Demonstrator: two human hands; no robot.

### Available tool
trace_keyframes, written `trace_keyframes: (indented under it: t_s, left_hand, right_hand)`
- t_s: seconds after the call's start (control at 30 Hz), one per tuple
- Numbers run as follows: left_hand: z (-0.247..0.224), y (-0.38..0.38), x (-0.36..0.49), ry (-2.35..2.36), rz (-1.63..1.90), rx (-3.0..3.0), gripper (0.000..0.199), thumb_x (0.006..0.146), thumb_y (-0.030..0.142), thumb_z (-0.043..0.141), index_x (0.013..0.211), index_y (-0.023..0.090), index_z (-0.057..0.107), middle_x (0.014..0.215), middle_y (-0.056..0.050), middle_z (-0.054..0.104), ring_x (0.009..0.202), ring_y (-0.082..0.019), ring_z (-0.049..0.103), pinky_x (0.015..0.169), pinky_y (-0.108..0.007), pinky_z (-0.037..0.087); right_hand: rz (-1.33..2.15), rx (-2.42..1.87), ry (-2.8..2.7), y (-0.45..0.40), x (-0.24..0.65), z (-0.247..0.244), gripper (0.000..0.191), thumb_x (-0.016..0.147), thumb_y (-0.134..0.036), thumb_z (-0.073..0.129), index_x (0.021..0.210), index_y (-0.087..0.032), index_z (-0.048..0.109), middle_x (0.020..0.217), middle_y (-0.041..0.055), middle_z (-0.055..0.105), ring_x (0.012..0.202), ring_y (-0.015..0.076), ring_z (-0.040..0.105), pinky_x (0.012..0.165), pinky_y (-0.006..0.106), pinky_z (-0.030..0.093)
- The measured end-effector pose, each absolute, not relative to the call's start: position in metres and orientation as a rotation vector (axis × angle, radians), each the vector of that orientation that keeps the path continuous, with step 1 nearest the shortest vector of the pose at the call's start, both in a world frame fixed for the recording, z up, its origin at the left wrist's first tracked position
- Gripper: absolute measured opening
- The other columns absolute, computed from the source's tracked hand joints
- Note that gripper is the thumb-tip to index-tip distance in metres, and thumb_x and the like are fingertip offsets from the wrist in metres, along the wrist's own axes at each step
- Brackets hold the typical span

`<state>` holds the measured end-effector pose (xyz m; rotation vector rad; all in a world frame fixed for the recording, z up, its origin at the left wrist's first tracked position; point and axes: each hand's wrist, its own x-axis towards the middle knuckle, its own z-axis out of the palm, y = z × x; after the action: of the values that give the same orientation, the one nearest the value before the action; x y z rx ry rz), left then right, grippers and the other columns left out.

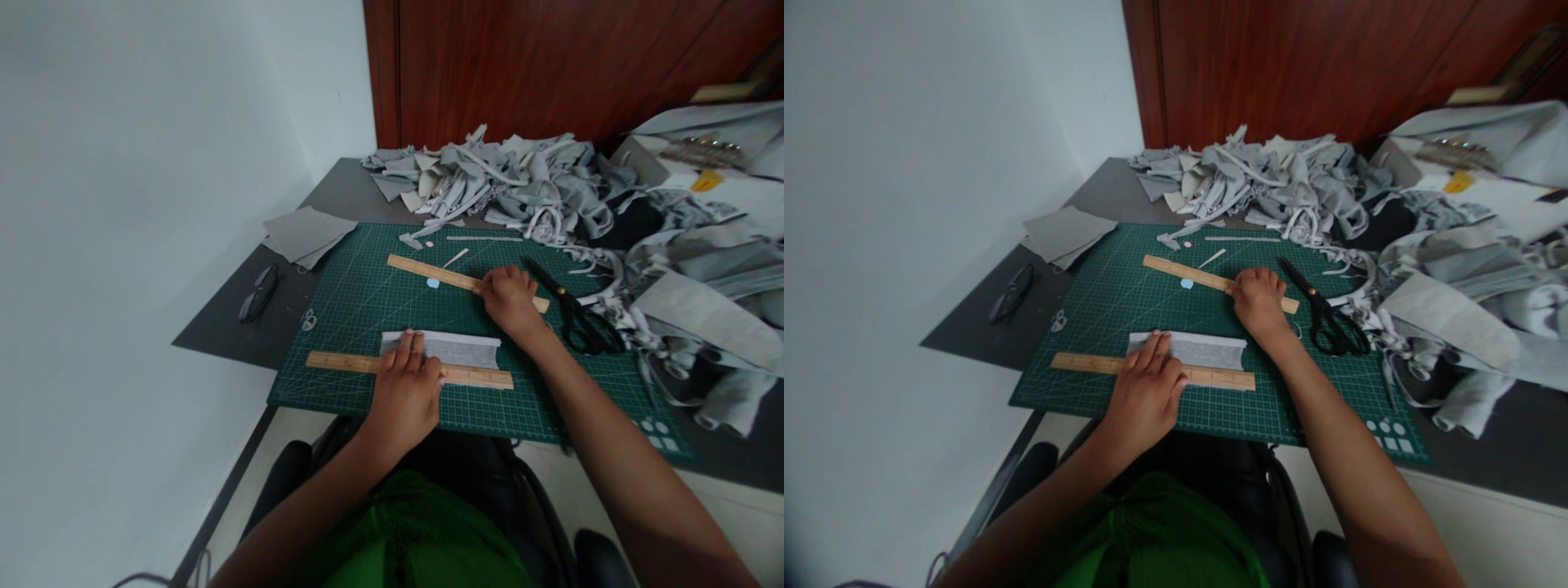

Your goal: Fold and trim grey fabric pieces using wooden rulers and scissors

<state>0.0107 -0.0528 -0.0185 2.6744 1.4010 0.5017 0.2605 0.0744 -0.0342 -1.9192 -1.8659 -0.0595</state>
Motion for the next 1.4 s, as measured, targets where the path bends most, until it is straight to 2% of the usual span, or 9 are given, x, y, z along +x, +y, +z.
trace_keyframes:
  t_s: [0.27, 0.37, 0.47, 0.53, 0.67, 0.77, 0.9, 1.27, 1.4]
  left_hand:
    - [-0.02, -0.056, 0.012, 1.418, 0.493, 2.641, 0.014, 0.1, 0.026, 0.059, 0.105, 0.015, 0.065, 0.157, -0.025, 0.049, 0.153, -0.04, 0.039, 0.117, -0.06, 0.04]
    - [-0.022, -0.057, 0.012, 1.419, 0.496, 2.645, 0.015, 0.1, 0.027, 0.06, 0.107, 0.015, 0.065, 0.158, -0.026, 0.048, 0.154, -0.039, 0.037, 0.118, -0.06, 0.039]
    - [-0.023, -0.058, 0.012, 1.415, 0.514, 2.649, 0.02, 0.099, 0.028, 0.06, 0.112, 0.014, 0.064, 0.153, -0.025, 0.053, 0.152, -0.039, 0.04, 0.121, -0.061, 0.037]
    - [-0.024, -0.058, 0.012, 1.399, 0.553, 2.636, 0.026, 0.099, 0.027, 0.06, 0.121, 0.014, 0.062, 0.15, -0.023, 0.057, 0.15, -0.037, 0.044, 0.122, -0.06, 0.037]
    - [-0.02, -0.059, 0.011, 1.39, 0.567, 2.605, 0.023, 0.098, 0.027, 0.061, 0.118, 0.015, 0.062, 0.14, -0.02, 0.063, 0.142, -0.036, 0.052, 0.12, -0.058, 0.041]
    - [-0.018, -0.06, 0.012, 1.409, 0.516, 2.592, 0.014, 0.098, 0.027, 0.059, 0.106, 0.016, 0.063, 0.127, -0.019, 0.069, 0.131, -0.035, 0.06, 0.115, -0.055, 0.045]
    - [-0.02, -0.065, 0.016, 1.475, 0.507, 2.574, 0.015, 0.1, 0.025, 0.057, 0.109, 0.014, 0.064, 0.122, -0.018, 0.071, 0.124, -0.034, 0.065, 0.112, -0.054, 0.049]
    - [-0.031, -0.085, 0.023, 1.705, 0.492, 2.671, 0.038, 0.1, 0.028, 0.06, 0.131, 0.009, 0.066, 0.135, -0.023, 0.069, 0.129, -0.038, 0.065, 0.112, -0.056, 0.05]
    - [-0.03, -0.085, 0.023, 1.691, 0.474, 2.669, 0.043, 0.1, 0.033, 0.06, 0.133, 0.006, 0.066, 0.135, -0.024, 0.069, 0.128, -0.038, 0.065, 0.114, -0.055, 0.049]
  right_hand:
    - [0.068, -1.709, -1.96, 0.05, 0.247, -0.001, 0.015, 0.099, -0.024, 0.051, 0.108, -0.017, 0.06, 0.097, 0.016, 0.071, 0.093, 0.0342, 0.064, 0.082, 0.044, 0.045]
    - [0.559, -1.448, -2.06, 0.028, 0.233, 0.016, 0.021, 0.106, -0.037, 0.044, 0.113, -0.022, 0.057, 0.09, 0.0059, 0.068, 0.08, 0.0243, 0.064, 0.072, 0.035, 0.047]
    - [1.004, -1.165, -2.292, 0.011, 0.22, 0.024, 0.029, 0.11, -0.044, 0.04, 0.107, -0.024, 0.06, 0.092, 0.0018, 0.068, 0.085, 0.0201, 0.064, 0.077, 0.031, 0.05]
    - [1.103, -1.073, -2.388, 0.007, 0.215, 0.024, 0.028, 0.11, -0.043, 0.042, 0.108, -0.024, 0.062, 0.097, 0.0015, 0.069, 0.091, 0.0195, 0.066, 0.083, 0.032, 0.049]
    - [1.006, -1.108, -2.457, 0.005, 0.213, 0.018, 0.024, 0.11, -0.039, 0.043, 0.113, -0.025, 0.063, 0.102, 0.0032, 0.07, 0.096, 0.0205, 0.066, 0.087, 0.033, 0.049]
    - [0.778, -1.231, -2.544, 0.006, 0.214, 0.017, 0.026, 0.11, -0.037, 0.044, 0.11, -0.024, 0.066, 0.1, 0.0048, 0.067, 0.093, 0.0211, 0.066, 0.084, 0.033, 0.047]
    - [0.541, -1.356, -2.625, 0.006, 0.214, 0.018, 0.026, 0.109, -0.035, 0.048, 0.103, -0.021, 0.07, 0.098, 0.0062, 0.065, 0.088, 0.021, 0.066, 0.077, 0.032, 0.045]
    - [0.276, -1.508, -2.657, 0.005, 0.217, 0.021, 0.023, 0.098, -0.04, 0.064, 0.088, -0.022, 0.074, 0.092, 0.0073, 0.07, 0.077, 0.0225, 0.067, 0.068, 0.034, 0.041]
    - [0.277, -1.495, -2.657, 0.003, 0.219, 0.026, 0.025, 0.093, -0.048, 0.071, 0.09, -0.024, 0.075, 0.092, 0.0068, 0.073, 0.08, 0.0247, 0.068, 0.079, 0.039, 0.044]
